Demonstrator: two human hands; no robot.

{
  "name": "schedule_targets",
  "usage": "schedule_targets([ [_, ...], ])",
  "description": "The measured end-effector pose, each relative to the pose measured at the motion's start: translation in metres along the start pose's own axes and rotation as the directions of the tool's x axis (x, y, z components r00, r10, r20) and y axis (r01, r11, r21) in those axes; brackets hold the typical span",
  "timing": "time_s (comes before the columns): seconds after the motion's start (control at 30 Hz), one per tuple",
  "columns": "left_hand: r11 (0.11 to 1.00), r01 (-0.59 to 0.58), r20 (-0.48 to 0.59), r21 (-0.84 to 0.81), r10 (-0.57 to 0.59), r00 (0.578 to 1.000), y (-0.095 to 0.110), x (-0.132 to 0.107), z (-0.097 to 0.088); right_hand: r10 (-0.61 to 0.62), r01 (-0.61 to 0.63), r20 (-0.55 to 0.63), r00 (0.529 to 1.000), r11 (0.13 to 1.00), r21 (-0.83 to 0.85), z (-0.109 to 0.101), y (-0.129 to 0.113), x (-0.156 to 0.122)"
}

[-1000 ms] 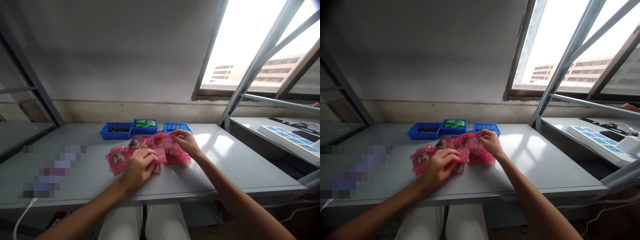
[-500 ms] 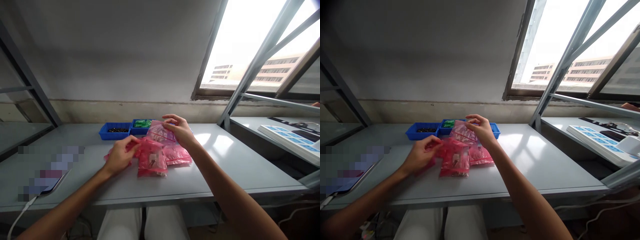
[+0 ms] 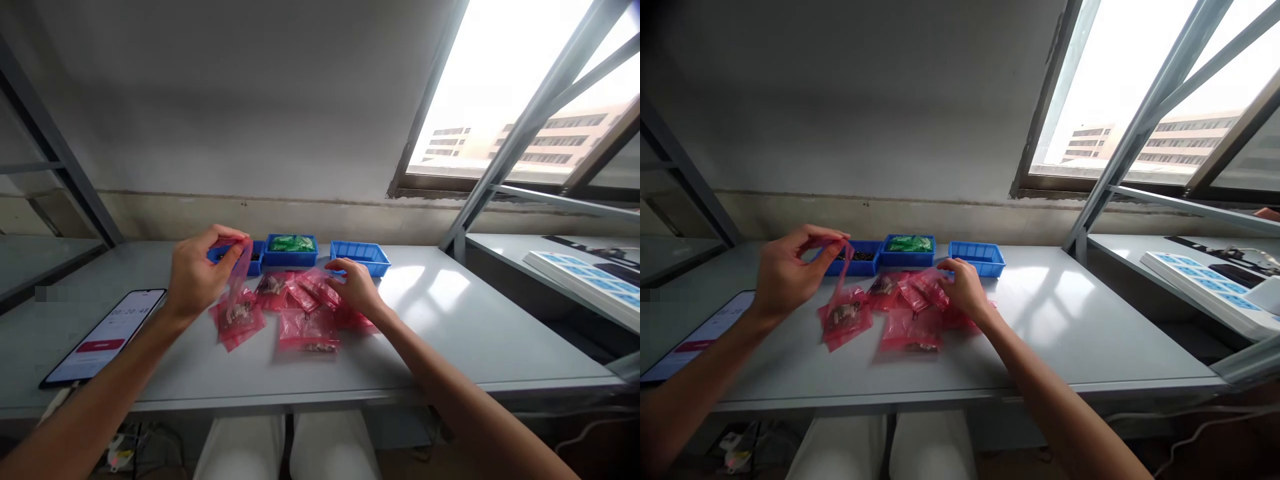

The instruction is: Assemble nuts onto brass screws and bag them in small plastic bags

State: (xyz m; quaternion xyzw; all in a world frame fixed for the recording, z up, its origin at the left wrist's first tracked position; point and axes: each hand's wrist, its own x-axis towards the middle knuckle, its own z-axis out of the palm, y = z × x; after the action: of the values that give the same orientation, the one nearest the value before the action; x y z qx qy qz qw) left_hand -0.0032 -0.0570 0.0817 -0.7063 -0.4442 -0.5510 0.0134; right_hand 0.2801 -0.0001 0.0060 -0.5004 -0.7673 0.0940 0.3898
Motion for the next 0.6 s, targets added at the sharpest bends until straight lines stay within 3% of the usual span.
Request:
schedule_targets([
  [0.07, 0.996, -0.076, 0.069, 0.037, 0.074, 0.995, -0.005, -0.003, 0.003, -0.092, 0.093, 0.019, 0.996, 0.994, -0.06, 0.0, -0.006, -0.006],
  [0.13, 0.989, -0.143, 0.247, 0.027, 0.132, 0.96, -0.013, -0.012, 0.003, -0.154, 0.157, 0.044, 0.987, 0.983, -0.092, -0.001, -0.011, -0.009],
  [0.17, 0.986, -0.168, 0.369, 0.012, 0.152, 0.917, -0.016, -0.017, 0.002, -0.179, 0.183, 0.051, 0.983, 0.978, -0.102, -0.003, -0.012, -0.009],
  [0.23, 0.975, -0.22, 0.582, -0.021, 0.191, 0.79, -0.023, -0.03, -0.002, -0.208, 0.209, 0.027, 0.978, 0.97, -0.124, -0.007, -0.009, -0.007],
  [0.3, 0.972, -0.236, 0.703, -0.024, 0.184, 0.687, -0.028, -0.04, -0.007, -0.201, 0.194, -0.039, 0.979, 0.97, -0.147, -0.014, -0.001, -0.001],
  [0.33, 0.975, -0.223, 0.732, -0.01, 0.159, 0.663, -0.029, -0.044, -0.008, -0.181, 0.168, -0.071, 0.981, 0.973, -0.157, -0.017, 0.004, 0.003],
  [0.4, 0.984, -0.171, 0.732, 0.038, 0.09, 0.675, -0.032, -0.049, -0.007, -0.129, 0.112, -0.083, 0.988, 0.977, -0.18, -0.022, 0.016, 0.01],
  [0.5, 0.99, -0.119, 0.698, 0.08, 0.03, 0.715, -0.033, -0.053, 0.007, -0.048, 0.052, 0.025, 0.999, 0.97, -0.236, -0.022, 0.028, 0.014],
  [0.6, 0.986, -0.151, 0.746, 0.072, 0.047, 0.664, -0.031, -0.058, 0.024, -0.029, 0.045, 0.062, 0.998, 0.961, -0.274, -0.018, 0.031, 0.01],
])
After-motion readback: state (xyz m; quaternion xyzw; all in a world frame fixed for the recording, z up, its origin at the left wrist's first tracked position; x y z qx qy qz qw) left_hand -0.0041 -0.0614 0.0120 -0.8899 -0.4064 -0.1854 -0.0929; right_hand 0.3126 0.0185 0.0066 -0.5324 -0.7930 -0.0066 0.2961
